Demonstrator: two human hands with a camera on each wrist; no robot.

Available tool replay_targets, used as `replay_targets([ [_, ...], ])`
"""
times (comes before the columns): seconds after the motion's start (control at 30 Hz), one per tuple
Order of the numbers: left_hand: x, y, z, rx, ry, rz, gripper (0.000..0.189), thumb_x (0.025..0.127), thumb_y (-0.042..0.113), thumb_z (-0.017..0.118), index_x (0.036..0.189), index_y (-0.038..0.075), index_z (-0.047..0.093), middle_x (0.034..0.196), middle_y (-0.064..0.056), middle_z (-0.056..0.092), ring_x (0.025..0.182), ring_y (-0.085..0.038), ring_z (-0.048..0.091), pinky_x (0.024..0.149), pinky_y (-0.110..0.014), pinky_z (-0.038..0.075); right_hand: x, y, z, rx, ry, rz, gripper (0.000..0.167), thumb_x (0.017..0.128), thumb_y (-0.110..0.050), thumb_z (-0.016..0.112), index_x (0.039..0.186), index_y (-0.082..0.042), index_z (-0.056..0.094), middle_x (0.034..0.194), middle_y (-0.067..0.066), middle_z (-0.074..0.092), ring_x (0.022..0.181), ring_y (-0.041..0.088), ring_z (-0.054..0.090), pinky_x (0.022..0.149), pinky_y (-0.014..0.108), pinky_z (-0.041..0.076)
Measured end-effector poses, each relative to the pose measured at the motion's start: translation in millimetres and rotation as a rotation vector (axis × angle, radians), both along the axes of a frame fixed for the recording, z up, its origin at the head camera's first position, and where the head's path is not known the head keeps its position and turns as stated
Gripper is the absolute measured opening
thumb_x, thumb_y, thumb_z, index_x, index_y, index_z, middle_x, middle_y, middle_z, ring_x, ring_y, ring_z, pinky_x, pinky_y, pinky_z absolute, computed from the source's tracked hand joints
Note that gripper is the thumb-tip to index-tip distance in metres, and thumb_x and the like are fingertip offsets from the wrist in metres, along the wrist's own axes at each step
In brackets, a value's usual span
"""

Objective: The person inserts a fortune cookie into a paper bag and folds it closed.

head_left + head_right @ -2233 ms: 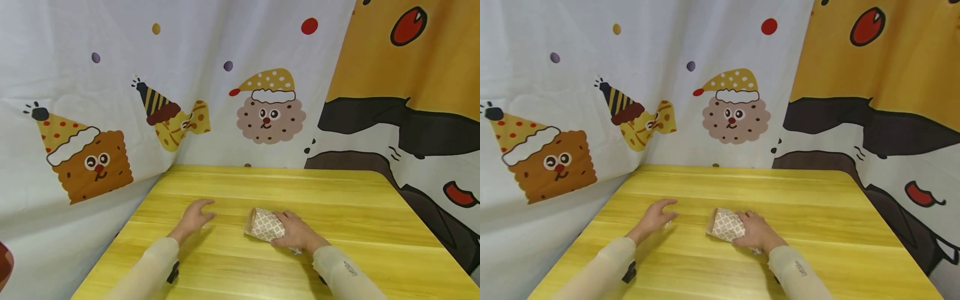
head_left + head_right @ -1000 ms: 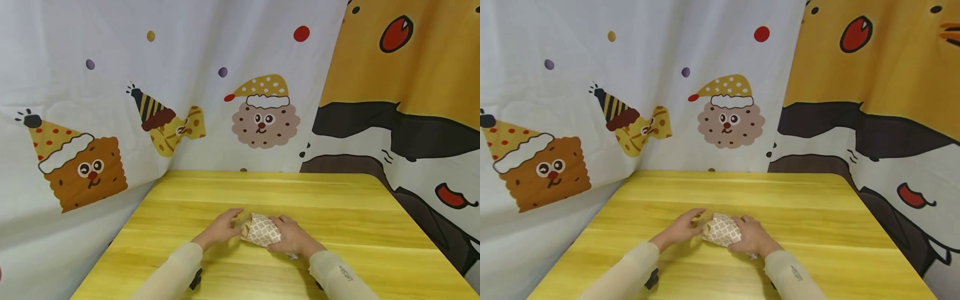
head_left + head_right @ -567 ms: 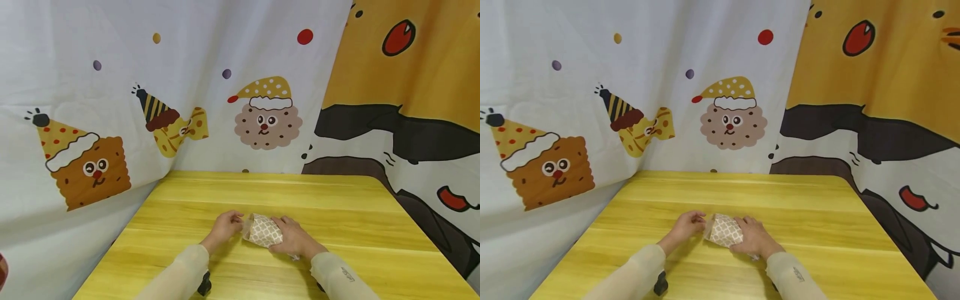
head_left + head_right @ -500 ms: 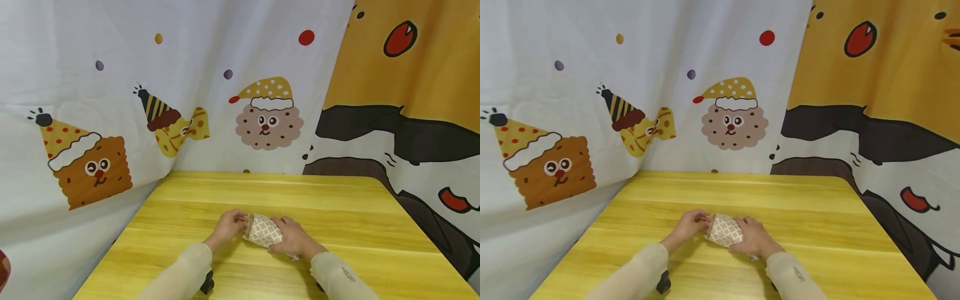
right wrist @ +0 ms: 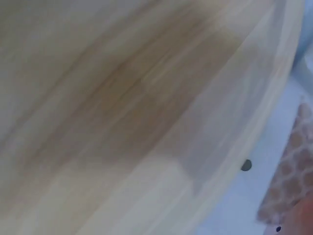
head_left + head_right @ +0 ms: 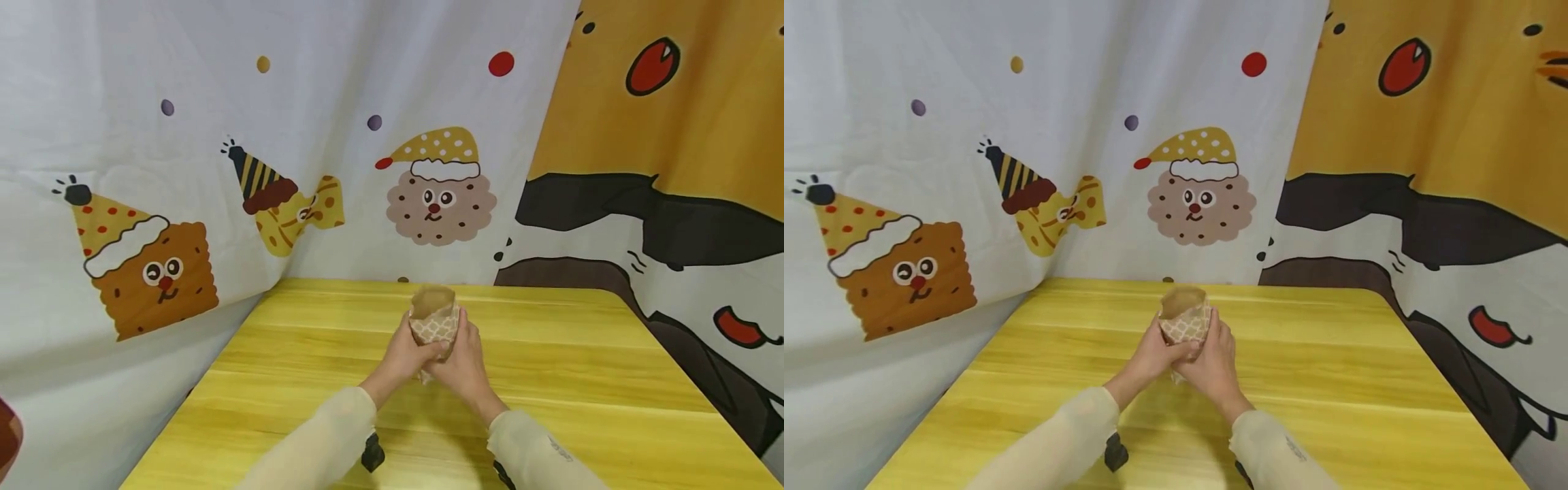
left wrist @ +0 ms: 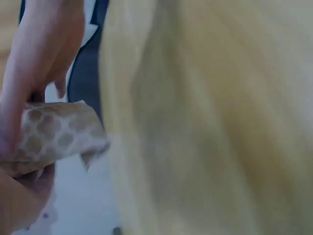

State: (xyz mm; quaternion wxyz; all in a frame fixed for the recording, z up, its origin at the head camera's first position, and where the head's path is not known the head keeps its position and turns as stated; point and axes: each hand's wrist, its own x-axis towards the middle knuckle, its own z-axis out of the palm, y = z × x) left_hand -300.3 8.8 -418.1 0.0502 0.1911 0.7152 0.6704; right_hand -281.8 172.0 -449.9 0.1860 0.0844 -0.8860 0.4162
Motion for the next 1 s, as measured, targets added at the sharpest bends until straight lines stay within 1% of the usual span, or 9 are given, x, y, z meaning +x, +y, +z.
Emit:
replay_targets([
  [0.07,-4.1,-5.6,2.1,-0.043,0.061,-0.037,0.082,0.087,0.018,0.079,0.153,0.020,0.031,0.139,-0.010,0.050,0.124,-0.029,0.052,0.099,-0.047,0.047,3.0,2.9,-0.2,-0.070,-0.027,0.058,0.133,0.072,-0.050,0.087,0.159,-0.015,-0.008,0.156,0.022,0.020,0.143,0.040,0.023,0.111,0.062,0.028],
  [0.17,-11.2,-21.0,-6.4,-0.134,0.043,-0.076,0.088,0.086,0.013,0.080,0.156,0.022,0.027,0.146,-0.012,0.045,0.130,-0.036,0.046,0.101,-0.056,0.043,4.5,11.9,-4.1,-0.180,-0.145,0.093,0.127,0.074,-0.050,0.085,0.160,-0.023,-0.003,0.156,0.014,0.028,0.144,0.036,0.026,0.109,0.063,0.031],
  [0.23,-12.9,-29.0,-16.7,-0.214,0.010,-0.087,0.091,0.087,0.016,0.080,0.157,0.018,0.022,0.149,-0.013,0.042,0.132,-0.038,0.044,0.103,-0.056,0.041,3.5,17.2,-7.1,-0.222,-0.231,0.098,0.114,0.076,-0.049,0.084,0.160,-0.024,0.011,0.149,0.010,0.041,0.140,0.034,0.034,0.106,0.061,0.035],
  [0.3,-14.0,-32.6,-26.0,-0.229,-0.024,-0.091,0.090,0.088,0.019,0.079,0.158,0.013,0.022,0.149,-0.014,0.042,0.133,-0.037,0.044,0.103,-0.054,0.042,2.4,19.8,-7.2,-0.233,-0.274,0.130,0.094,0.081,-0.047,0.080,0.156,-0.019,0.030,0.140,0.010,0.052,0.133,0.034,0.043,0.102,0.057,0.042],
  [0.47,-17.0,-30.9,-30.5,-0.159,-0.010,-0.053,0.066,0.090,0.025,0.076,0.146,0.013,0.044,0.133,-0.005,0.057,0.120,-0.027,0.055,0.097,-0.044,0.049,-2.3,20.8,-0.4,-0.312,-0.246,0.203,0.052,0.088,-0.037,0.076,0.130,-0.011,0.060,0.120,0.009,0.063,0.108,0.025,0.062,0.088,0.044,0.053],
  [0.6,-18.1,-27.6,-30.5,-0.163,-0.053,-0.037,0.050,0.089,0.030,0.077,0.132,0.016,0.056,0.119,0.000,0.064,0.108,-0.021,0.060,0.089,-0.040,0.053,-4.2,23.9,2.8,-0.374,-0.308,0.231,0.045,0.091,-0.032,0.074,0.127,-0.011,0.060,0.115,0.009,0.063,0.098,0.021,0.064,0.081,0.038,0.055],
  [0.7,-18.4,-26.2,-32.0,-0.149,-0.066,-0.064,0.046,0.089,0.027,0.077,0.130,0.016,0.058,0.115,-0.001,0.066,0.104,-0.020,0.062,0.089,-0.039,0.053,-6.5,26.4,4.2,-0.415,-0.333,0.252,0.041,0.093,-0.031,0.072,0.125,-0.008,0.062,0.109,0.011,0.066,0.094,0.022,0.064,0.080,0.037,0.054],
  [0.83,-17.2,-26.3,-35.7,-0.149,-0.080,-0.085,0.040,0.091,0.024,0.075,0.127,0.010,0.064,0.110,-0.005,0.070,0.100,-0.021,0.066,0.091,-0.040,0.053,-8.8,29.0,3.1,-0.452,-0.347,0.203,0.035,0.092,-0.031,0.072,0.114,-0.004,0.069,0.097,0.008,0.071,0.086,0.020,0.066,0.077,0.033,0.054],
  [1.0,-13.5,-27.5,-41.9,-0.169,-0.162,-0.094,0.038,0.091,0.025,0.075,0.120,0.002,0.067,0.106,-0.010,0.071,0.097,-0.021,0.067,0.089,-0.043,0.054,-7.7,31.0,-0.3,-0.501,-0.361,0.153,0.035,0.092,-0.031,0.073,0.111,-0.002,0.071,0.094,0.008,0.073,0.084,0.018,0.067,0.076,0.031,0.054],
])
